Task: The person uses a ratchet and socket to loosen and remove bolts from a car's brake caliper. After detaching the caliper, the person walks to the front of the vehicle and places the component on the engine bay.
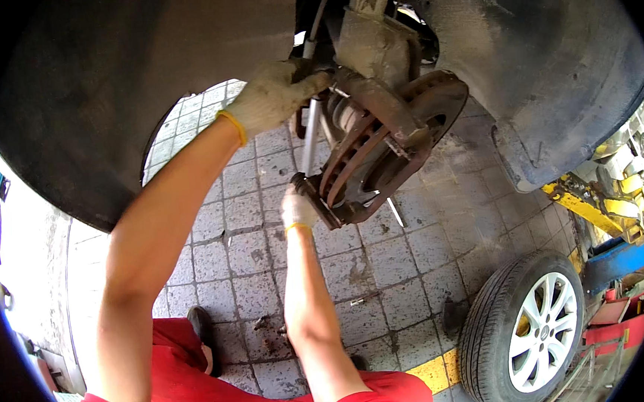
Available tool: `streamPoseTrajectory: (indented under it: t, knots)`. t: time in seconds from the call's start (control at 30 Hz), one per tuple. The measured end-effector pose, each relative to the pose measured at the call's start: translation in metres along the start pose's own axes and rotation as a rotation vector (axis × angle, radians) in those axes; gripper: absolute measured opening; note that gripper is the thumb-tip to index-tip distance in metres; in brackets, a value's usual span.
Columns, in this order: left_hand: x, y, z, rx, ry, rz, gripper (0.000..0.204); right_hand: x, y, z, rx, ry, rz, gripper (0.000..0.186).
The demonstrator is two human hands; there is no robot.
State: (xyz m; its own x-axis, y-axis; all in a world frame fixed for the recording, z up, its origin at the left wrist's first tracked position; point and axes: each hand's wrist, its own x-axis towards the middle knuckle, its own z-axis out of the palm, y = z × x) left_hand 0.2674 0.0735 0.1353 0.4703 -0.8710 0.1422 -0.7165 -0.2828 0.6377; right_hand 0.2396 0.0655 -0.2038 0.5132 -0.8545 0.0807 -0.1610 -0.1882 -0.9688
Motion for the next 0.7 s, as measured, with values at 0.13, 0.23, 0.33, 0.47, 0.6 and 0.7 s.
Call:
streamPoseTrajectory:
  t: [0.13, 0.23, 0.33, 0.47, 0.6, 0.7]
  knots:
    - [-0.004, -0.02, 0.002, -0.049, -0.034, -0.065, 0.065, -0.022, -0.015, 0.009, 0.04, -0.095, 0.079, 0.045]
    - [-0.002, -0.014, -0.01, 0.102, -0.038, -0.09, 0.065, -0.1, -0.129, 0.03, 0.131, -0.276, 0.319, 0.05]
    - [0.018, -0.015, 0.004, 0.157, 0.049, 0.058, 0.073, -0.156, -0.14, 0.105, 0.214, -0.038, -0.381, 0.057]
    - [0.01, -0.011, -0.002, -0.054, -0.056, -0.045, 0.086, -0.135, -0.147, 0.073, 0.313, -0.086, -0.591, 0.052]
    - [0.006, -0.033, -0.006, 0.016, -0.014, 0.03, 0.069, -0.088, -0.114, 0.021, 0.254, -0.304, 0.271, 0.053]
    - [0.01, -0.012, 0.006, -0.097, -0.041, 0.146, 0.068, -0.005, 0.002, -0.01, 0.088, 0.031, 0.115, 0.044]
